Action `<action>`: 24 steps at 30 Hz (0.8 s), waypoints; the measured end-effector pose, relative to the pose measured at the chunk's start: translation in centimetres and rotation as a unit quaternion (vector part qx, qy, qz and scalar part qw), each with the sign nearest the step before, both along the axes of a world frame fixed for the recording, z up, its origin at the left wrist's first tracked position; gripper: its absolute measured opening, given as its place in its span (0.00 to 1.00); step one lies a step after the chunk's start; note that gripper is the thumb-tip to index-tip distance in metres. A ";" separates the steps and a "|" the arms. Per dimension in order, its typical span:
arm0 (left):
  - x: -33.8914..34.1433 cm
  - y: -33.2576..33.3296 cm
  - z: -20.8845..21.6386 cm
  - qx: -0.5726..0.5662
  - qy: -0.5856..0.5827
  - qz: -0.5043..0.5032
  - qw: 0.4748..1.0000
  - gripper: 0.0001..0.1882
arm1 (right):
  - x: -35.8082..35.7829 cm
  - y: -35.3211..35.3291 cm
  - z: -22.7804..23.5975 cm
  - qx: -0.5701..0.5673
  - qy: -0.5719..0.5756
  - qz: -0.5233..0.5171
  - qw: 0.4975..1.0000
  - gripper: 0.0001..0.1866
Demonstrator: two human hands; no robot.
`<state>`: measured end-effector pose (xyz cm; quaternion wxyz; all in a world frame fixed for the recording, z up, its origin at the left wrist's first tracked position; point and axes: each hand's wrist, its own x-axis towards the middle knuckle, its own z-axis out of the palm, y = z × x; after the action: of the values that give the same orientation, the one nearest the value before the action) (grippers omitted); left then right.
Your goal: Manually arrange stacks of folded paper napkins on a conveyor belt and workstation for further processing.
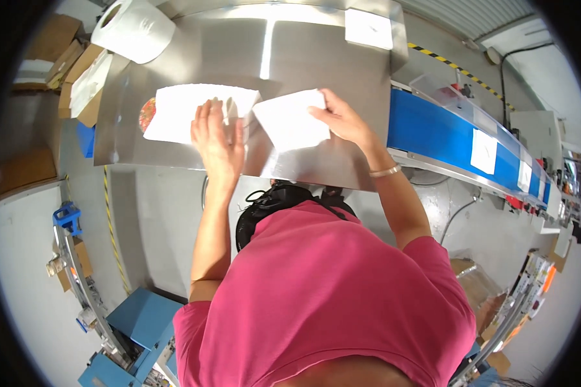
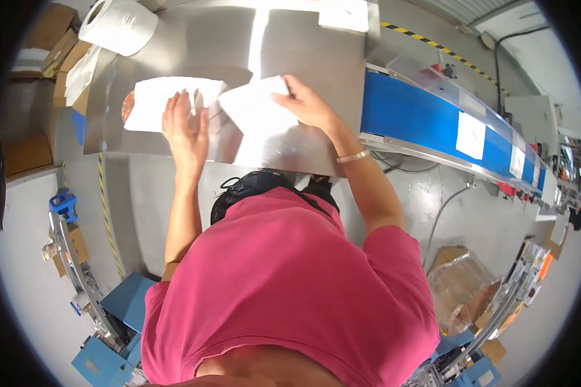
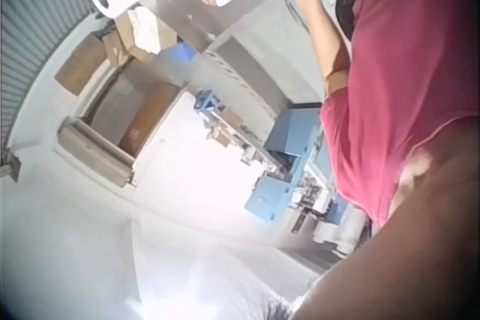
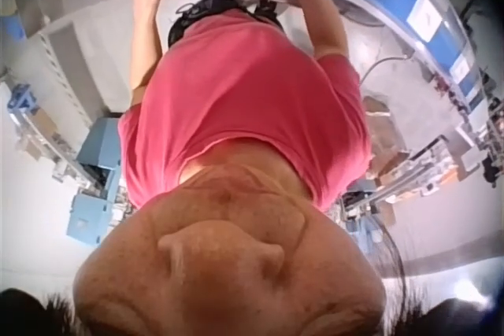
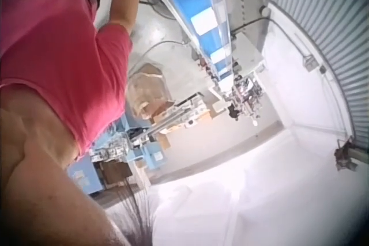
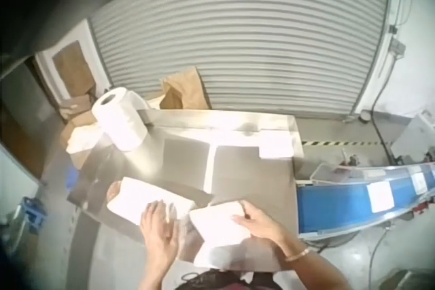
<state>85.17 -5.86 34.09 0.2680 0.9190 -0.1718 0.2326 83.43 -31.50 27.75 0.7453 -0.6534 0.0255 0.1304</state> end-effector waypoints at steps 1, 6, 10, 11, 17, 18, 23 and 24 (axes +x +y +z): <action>0.2 0.1 0.0 0.011 0.001 -0.004 1.000 0.18 | -0.9 -2.0 -3.1 -0.106 -0.084 -0.106 0.985 0.14; -0.1 1.1 0.4 0.012 0.008 -0.009 1.000 0.15 | -6.1 -13.1 -1.3 -0.460 0.078 -0.304 0.831 0.23; -0.2 0.3 0.4 -0.005 0.014 -0.013 1.000 0.15 | -9.1 -20.2 -3.0 -0.672 -0.016 -0.403 0.621 0.25; -0.3 0.3 0.3 0.001 0.009 -0.011 1.000 0.15 | -8.6 -19.4 -2.5 -0.669 -0.021 -0.399 0.627 0.25; -0.6 0.3 0.6 -0.011 0.035 -0.017 0.999 0.15 | -1.1 -5.1 2.1 -0.322 -0.262 -0.042 0.909 0.29; -0.6 0.6 0.5 -0.009 0.049 -0.018 0.999 0.15 | 0.0 -1.7 4.0 -0.287 -0.176 0.028 0.941 0.30; -0.3 0.6 1.1 -0.003 0.072 -0.043 0.996 0.14 | 6.1 5.2 3.6 -0.240 -0.177 0.198 0.934 0.30; -0.4 0.6 1.5 -0.006 0.081 -0.040 0.996 0.14 | 6.2 5.1 3.3 -0.241 -0.177 0.196 0.934 0.30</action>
<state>84.80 -5.28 35.58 0.2958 0.9255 -0.1845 0.1480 89.65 -26.37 31.04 0.5174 -0.8180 -0.2044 0.1463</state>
